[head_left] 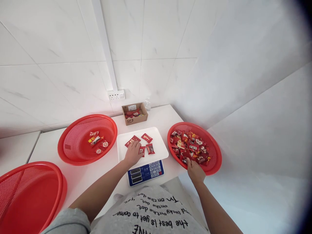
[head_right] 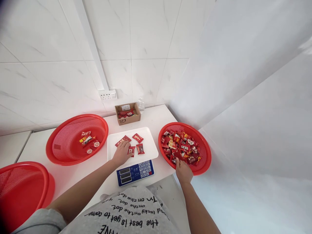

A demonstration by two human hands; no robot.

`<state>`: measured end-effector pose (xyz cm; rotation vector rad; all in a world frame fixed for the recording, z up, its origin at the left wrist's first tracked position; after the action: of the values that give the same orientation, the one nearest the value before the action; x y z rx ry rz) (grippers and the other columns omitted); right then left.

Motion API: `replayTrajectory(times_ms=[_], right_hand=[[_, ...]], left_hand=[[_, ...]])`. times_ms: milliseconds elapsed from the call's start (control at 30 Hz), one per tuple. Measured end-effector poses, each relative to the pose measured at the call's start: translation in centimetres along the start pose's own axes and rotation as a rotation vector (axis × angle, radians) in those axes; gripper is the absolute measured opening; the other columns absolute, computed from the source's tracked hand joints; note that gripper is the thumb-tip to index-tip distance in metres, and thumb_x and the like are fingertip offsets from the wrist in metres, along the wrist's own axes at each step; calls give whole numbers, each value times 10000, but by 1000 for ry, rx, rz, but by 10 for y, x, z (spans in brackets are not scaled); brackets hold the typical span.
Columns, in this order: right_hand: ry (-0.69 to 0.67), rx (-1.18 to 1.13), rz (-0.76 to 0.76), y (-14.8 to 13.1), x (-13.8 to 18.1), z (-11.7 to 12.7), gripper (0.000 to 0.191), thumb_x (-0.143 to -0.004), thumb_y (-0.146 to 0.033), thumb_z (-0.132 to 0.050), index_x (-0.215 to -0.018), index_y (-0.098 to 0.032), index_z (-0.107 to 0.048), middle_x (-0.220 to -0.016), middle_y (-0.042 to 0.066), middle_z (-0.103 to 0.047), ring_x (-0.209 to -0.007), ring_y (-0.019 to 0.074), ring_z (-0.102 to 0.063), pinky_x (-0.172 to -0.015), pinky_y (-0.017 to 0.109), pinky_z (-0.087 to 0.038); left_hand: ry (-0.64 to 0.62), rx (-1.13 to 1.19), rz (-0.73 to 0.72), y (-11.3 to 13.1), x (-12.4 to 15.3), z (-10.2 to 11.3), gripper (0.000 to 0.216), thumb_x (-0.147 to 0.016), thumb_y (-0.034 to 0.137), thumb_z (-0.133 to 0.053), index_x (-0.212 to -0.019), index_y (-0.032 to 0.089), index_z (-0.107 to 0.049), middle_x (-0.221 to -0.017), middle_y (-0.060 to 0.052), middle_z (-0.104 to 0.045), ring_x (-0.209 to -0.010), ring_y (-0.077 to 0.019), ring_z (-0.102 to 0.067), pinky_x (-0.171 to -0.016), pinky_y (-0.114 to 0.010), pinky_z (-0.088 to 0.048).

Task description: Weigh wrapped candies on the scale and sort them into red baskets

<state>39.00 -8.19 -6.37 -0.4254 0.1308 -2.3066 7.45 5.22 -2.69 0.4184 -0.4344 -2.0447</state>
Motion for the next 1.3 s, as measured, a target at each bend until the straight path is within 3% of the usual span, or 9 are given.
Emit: replayTrajectory(times_ms=[133, 200, 300, 400, 467, 633, 833, 1200, 1300], right_hand=[[-9, -4, -15, 1, 0, 0, 556, -890, -518, -156, -890, -194, -608, -990, 87, -643, -897, 209, -583, -619, 259, -383], [-14, -4, -13, 0, 0, 0, 550, -890, -513, -163, -898, -196, -611, -994, 87, -642, -900, 209, -583, -629, 261, -389], [-16, -10, -15, 0, 1, 1, 559, -888, -515, -163, -913, -191, -617, -994, 92, -640, -897, 212, -583, -637, 268, -396], [-15, -11, -15, -1, 2, 2, 567, -889, -513, -151, -925, -191, -616, -1015, 95, -636, -910, 220, -581, -632, 276, -398], [-18, -2, -10, -2, 2, 1, 561, -892, -504, -148, -932, -193, -613, -1030, 99, -633, -923, 223, -580, -625, 277, -396], [-21, 23, -3, -1, 0, -1, 562, -894, -501, -150, -935, -188, -615, -1024, 99, -637, -923, 223, -585, -618, 274, -397], [-17, 22, -4, 0, 0, -1, 578, -889, -522, -144, -901, -183, -611, -983, 96, -645, -891, 219, -589, -624, 270, -393], [-18, 25, -2, 0, -1, -1, 577, -888, -522, -145, -907, -189, -615, -1011, 95, -640, -905, 219, -587, -632, 276, -406], [-21, 24, -22, 1, -1, -2, 583, -886, -529, -144, -911, -187, -616, -997, 93, -646, -895, 222, -595, -611, 270, -404]], left_hand=[[30, 223, 96, 3, 6, 10, 83, -765, 228, -550, -837, 189, -534, -888, -56, -596, -916, -225, -530, -801, -370, -423], [34, 413, 240, -1, 10, 13, 118, -755, 279, -571, -832, 197, -534, -841, -33, -602, -840, -204, -548, -755, -351, -434], [-6, 878, 495, -5, 17, 9, 276, -695, 350, -648, -891, 189, -540, -820, -26, -627, -776, -180, -582, -724, -331, -454], [-58, 1349, 601, 3, 22, 7, 347, -661, 347, -697, -921, 166, -556, -864, -52, -648, -801, -174, -606, -743, -323, -472], [-70, 1506, 636, 8, 23, 9, 332, -657, 325, -711, -914, 163, -578, -878, -53, -652, -788, -156, -610, -748, -312, -478], [-38, 1631, 723, 7, 29, 7, 258, -721, 345, -657, -898, 167, -599, -835, -34, -653, -716, -122, -606, -706, -286, -495], [11, 1642, 747, 0, 33, 1, 204, -680, 296, -695, -768, 149, -583, -700, 4, -621, -590, -85, -556, -606, -230, -478], [-8, 1597, 759, -1, 36, 0, 165, -761, 287, -616, -849, 152, -577, -713, -11, -634, -594, -95, -574, -596, -225, -469], [-10, 1606, 825, -2, 38, -2, 147, -780, 288, -595, -863, 174, -555, -737, -1, -628, -600, -91, -576, -600, -231, -477]])
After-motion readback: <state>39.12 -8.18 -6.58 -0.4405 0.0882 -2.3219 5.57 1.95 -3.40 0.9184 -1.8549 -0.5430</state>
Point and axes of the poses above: each hand's wrist, its own x-axis away from the middle knuckle, its own z-axis out of the back of the hand, y = z × x, the point moved 6 cm from there along -x, towards the middle knuckle
